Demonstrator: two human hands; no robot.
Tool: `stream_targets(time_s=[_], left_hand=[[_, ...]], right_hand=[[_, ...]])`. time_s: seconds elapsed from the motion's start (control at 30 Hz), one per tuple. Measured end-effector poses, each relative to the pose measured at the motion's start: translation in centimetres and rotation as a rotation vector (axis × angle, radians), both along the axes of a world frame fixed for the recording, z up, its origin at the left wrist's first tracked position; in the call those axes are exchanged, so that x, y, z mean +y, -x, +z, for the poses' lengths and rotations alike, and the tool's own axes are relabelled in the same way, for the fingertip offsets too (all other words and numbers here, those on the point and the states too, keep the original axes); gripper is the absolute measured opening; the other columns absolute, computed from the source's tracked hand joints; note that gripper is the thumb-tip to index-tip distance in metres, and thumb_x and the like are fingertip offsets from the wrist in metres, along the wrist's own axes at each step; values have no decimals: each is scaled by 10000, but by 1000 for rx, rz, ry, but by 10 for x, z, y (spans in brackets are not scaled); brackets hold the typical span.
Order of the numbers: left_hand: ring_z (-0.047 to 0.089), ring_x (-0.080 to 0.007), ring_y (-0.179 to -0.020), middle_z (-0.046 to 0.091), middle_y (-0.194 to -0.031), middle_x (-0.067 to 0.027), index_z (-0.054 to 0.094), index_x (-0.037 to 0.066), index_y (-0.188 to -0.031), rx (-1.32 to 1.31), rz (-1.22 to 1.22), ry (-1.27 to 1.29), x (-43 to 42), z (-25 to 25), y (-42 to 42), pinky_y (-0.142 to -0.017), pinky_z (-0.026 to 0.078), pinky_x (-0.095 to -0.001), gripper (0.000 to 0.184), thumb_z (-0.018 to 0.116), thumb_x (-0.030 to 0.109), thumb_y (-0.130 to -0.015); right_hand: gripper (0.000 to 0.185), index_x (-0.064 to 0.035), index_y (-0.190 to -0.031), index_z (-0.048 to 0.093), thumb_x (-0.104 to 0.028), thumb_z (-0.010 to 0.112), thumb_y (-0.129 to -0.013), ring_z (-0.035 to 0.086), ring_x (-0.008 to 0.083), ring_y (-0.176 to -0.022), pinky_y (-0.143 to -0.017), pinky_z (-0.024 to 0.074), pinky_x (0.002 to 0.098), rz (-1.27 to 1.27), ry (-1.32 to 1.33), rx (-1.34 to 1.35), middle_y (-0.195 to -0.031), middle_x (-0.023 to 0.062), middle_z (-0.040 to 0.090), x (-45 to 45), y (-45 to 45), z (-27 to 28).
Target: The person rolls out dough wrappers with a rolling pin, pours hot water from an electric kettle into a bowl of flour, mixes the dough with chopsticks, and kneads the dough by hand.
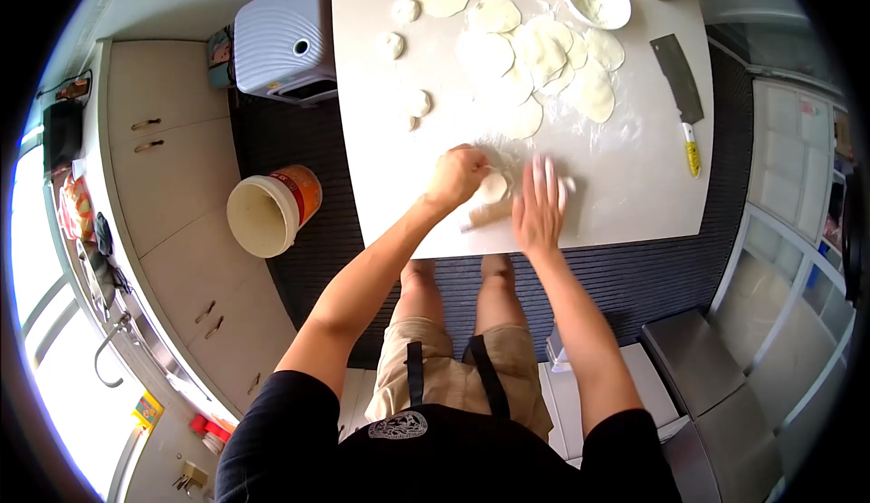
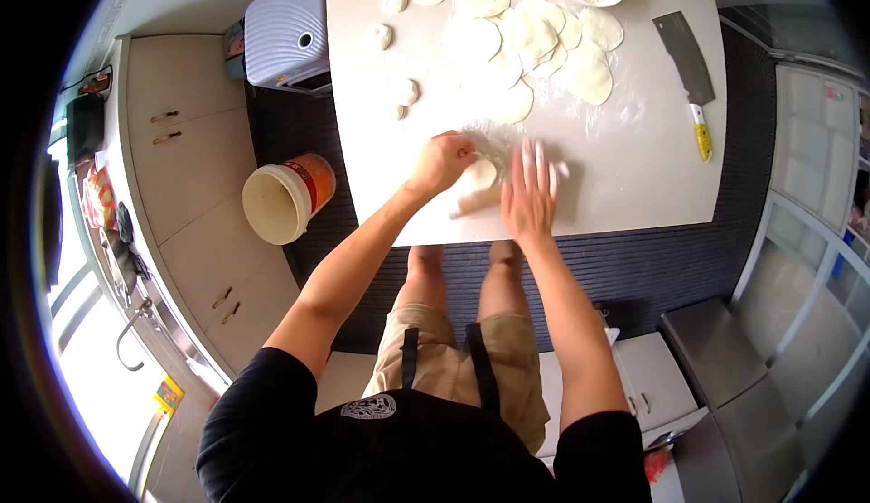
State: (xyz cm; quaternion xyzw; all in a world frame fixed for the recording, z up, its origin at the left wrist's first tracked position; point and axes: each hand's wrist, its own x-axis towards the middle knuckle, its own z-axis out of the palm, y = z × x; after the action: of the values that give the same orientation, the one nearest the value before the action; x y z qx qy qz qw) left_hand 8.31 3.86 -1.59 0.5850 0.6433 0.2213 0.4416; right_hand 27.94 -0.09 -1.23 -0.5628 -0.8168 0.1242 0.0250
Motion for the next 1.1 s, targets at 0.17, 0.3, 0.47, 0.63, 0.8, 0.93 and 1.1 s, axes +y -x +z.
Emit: stream_targets(time_s=[0.17, 0.3, 0.47, 0.63, 0.8, 0.93, 1.1], left_hand=[[659, -302, -812, 667, -869, -166, 661, 19, -908, 231, -153, 214, 0, 14, -13, -720, 524, -390, 141, 638, 102, -796], [640, -335, -773, 654, -894, -151, 682, 80, -866, 240, -112, -99, 4, 6, -14, -726, 523, -420, 129, 586, 137, -801], [647, -345, -794, 664, -829, -173, 662, 17, -871, -33, -61, 185, 6, 2, -4, -710, 513, -408, 154, 637, 143, -786], [627, -342, -799, 640, -839, -150, 667, 41, -817, 280, -95, -69, -1, 0, -26, -736, 512, -423, 102, 656, 139, -791], [619, -359, -795, 659, -840, -159, 658, 36, -830, -55, 1, 32, 4, 3, -4, -751, 508, -404, 124, 663, 143, -768], [647, -314, -778, 668, -834, -167, 655, 29, -906, 137, -173, 112, 2, 13, -11, -738, 514, -400, 129, 633, 115, -813], [609, -315, -794, 628, -833, -157, 645, 28, -841, 165, -84, -182, 11, 0, -13, -757, 497, -398, 92, 638, 113, -804]], right_hand=[[549, -20, -1441, 332, -253, 374, -946, 269, 323, -1404, -1119, 174, 497, 7, -3, 43, -1496, 166, 329, 32, 20, -1], [564, -34, -1434, 353, -247, 420, -916, 275, 324, -1398, -1115, 197, 491, -59, -60, 118, -1491, 163, 337, 53, 43, 0], [526, -30, -1421, 378, -286, 356, -961, 263, 331, -1404, -1117, 166, 512, 23, 13, 35, -1496, 153, 336, -21, -20, 0], [524, -44, -1414, 398, -255, 399, -934, 266, 336, -1399, -1087, 203, 524, -90, -48, 159, -1497, 157, 333, 71, 50, 3], [550, -28, -1423, 371, -281, 414, -937, 247, 330, -1409, -1118, 186, 507, 11, 3, 26, -1511, 136, 312, -21, -16, -3], [597, -17, -1437, 333, -218, 452, -887, 227, 322, -1421, -1128, 189, 485, -9, 35, -3, -1513, 154, 301, 23, 13, -2], [522, -16, -1412, 383, -227, 404, -935, 250, 351, -1403, -1137, 172, 471, -23, -104, 88, -1503, 187, 304, 60, 43, 7]])
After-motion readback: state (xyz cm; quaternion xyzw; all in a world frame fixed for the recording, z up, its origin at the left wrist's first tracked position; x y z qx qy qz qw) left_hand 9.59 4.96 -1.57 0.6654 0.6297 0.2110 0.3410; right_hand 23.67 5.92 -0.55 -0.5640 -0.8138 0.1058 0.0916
